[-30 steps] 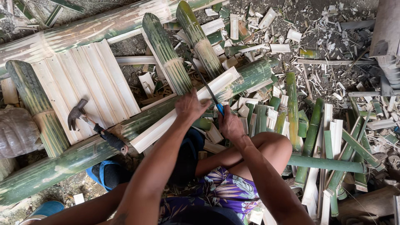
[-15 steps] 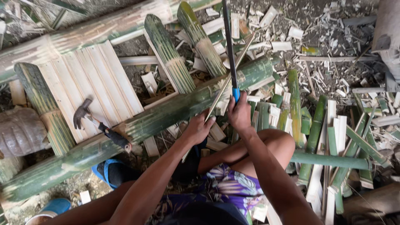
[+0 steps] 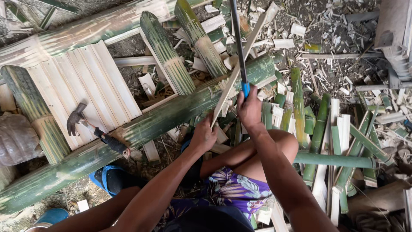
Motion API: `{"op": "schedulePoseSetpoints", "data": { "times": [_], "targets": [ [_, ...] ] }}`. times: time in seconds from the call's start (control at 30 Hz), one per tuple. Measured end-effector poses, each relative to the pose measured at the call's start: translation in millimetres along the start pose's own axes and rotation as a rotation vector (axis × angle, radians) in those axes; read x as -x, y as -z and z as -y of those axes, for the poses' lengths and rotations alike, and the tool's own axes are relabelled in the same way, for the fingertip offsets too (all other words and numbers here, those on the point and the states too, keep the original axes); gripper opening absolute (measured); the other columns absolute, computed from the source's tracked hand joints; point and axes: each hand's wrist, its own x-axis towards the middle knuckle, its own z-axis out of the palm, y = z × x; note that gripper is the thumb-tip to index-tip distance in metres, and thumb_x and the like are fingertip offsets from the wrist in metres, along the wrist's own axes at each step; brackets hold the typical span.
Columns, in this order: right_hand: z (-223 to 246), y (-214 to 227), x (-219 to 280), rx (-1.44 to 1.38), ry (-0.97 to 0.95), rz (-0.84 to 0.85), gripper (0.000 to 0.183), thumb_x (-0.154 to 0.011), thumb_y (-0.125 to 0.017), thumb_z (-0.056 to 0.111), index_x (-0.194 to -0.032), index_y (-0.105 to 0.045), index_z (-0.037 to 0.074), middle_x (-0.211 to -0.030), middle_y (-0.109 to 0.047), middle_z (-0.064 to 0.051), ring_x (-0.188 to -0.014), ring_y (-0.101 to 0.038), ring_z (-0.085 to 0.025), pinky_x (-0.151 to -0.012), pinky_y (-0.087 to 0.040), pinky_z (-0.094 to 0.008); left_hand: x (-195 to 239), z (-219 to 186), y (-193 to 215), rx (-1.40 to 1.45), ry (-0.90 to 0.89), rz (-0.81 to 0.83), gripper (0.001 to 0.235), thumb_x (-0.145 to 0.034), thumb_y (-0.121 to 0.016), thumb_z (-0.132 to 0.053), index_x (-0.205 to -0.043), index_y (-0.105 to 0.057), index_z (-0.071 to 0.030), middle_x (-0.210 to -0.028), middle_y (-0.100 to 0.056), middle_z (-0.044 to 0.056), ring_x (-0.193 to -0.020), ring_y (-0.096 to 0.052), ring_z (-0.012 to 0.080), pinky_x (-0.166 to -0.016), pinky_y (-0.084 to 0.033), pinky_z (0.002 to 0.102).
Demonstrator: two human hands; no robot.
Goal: The person is assembling a bamboo structure by cutting bamboo strips with a machete and nailing them into place with a hammer. The person works on a partially built frame, adding slats to form a surface.
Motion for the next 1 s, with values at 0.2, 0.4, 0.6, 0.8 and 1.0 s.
{"op": "schedulePoseSetpoints", "data": {
  "times": [0.2, 0.4, 0.6, 0.8, 1.0],
  "targets": [
    [-2, 3, -16, 0.189, -0.042, 0.142, 0.031, -0.106, -0.056, 0.031, -0.123, -0.047, 0.006, -0.076, -0.068, -0.031, -0.068, -0.066, -0.052, -0.06, -0.053, -0.061, -15, 0, -7, -0.002, 0.153, 0.111, 0.044, -0.103, -0.055, -0.019, -0.141, -0.049, 0.001, -0.089, -0.068, 0.026, -0.069, -0.062, 0.0345, -0.066, -0.049, 0.05],
    [-17, -1, -4, -0.04, 0.083, -0.022, 0.039, -0.106, -0.049, 0.029, -0.133, -0.04, 0.003, -0.076, -0.07, -0.028, -0.063, -0.069, -0.049, -0.057, -0.057, -0.056, -9, 14, -24, 0.062, -0.316, -0.267, 0.042, -0.104, -0.054, -0.018, -0.141, -0.055, 0.004, -0.103, -0.068, 0.029, -0.083, -0.065, 0.0401, -0.071, -0.053, 0.048],
    [-13, -6, -13, 0.174, 0.018, 0.137, 0.032, -0.108, -0.056, 0.033, -0.124, -0.045, 0.007, -0.078, -0.07, -0.029, -0.066, -0.067, -0.051, -0.06, -0.054, -0.061, -9, 4, 2, 0.204, 0.145, 0.079, 0.051, -0.099, -0.055, -0.018, -0.148, -0.05, -0.005, -0.09, -0.073, 0.02, -0.068, -0.065, 0.0273, -0.061, -0.051, 0.045],
    [-23, -14, -7, -0.009, -0.013, 0.011, 0.037, -0.104, -0.053, 0.034, -0.127, -0.043, 0.005, -0.077, -0.069, -0.028, -0.066, -0.068, -0.05, -0.058, -0.056, -0.06, -16, 13, 1, 0.099, 0.02, 0.01, 0.052, -0.097, -0.055, -0.022, -0.145, -0.048, -0.006, -0.087, -0.071, 0.022, -0.063, -0.064, 0.0313, -0.06, -0.05, 0.047],
    [-24, -14, -17, 0.209, -0.031, 0.156, 0.038, -0.106, -0.054, 0.038, -0.127, -0.044, 0.007, -0.079, -0.07, -0.028, -0.068, -0.067, -0.052, -0.058, -0.054, -0.062, -17, 18, 1, 0.11, 0.142, 0.118, 0.042, -0.097, -0.06, -0.024, -0.132, -0.058, -0.002, -0.088, -0.072, 0.025, -0.07, -0.067, 0.0345, -0.064, -0.052, 0.048]
  ]
}}
